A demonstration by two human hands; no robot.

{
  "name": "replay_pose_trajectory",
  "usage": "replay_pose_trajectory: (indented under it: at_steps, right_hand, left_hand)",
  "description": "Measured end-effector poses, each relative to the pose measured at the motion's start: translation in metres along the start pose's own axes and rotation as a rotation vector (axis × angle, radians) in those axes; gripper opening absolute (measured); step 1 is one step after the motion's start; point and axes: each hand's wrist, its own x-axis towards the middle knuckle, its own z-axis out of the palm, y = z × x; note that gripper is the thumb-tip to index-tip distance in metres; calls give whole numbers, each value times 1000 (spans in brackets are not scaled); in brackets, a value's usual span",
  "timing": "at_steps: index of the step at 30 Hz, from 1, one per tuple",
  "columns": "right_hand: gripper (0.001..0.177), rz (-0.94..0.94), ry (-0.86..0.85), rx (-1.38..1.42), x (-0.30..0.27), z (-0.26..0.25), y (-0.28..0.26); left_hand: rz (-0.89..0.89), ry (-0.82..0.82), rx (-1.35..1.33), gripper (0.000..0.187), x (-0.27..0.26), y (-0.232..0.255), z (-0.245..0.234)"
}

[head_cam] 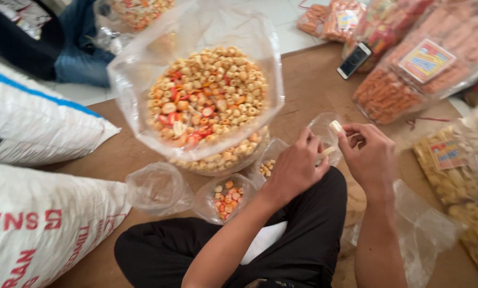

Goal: The person sits on the floor and uses both hands to pick ring-shaped snacks from a large transparent bag and place them into smaller plastic bags. The person repeatedly reaches into the large bag, selects snacks, and transfers them to the smaller bags positioned on the floor.

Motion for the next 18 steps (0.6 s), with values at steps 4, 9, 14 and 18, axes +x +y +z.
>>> replay_pose_trajectory:
  at_steps: [4,9,14,18]
  right_hand:
    - [15,65,0,-105,-4,25,80]
    - [13,130,-110,-171,-2,57,150]
    - [19,202,-202,-197,-1,86,182]
    - [26,381,-320,-253,-10,116,228]
  left_hand:
    - [-21,-38,21,20,42,-37,56]
    - [-222,-187,93,25,79,-108,145]
    - [-273,-242,154,30,95,-139,185]
    - [-321,-258,152,36,93,-143,185]
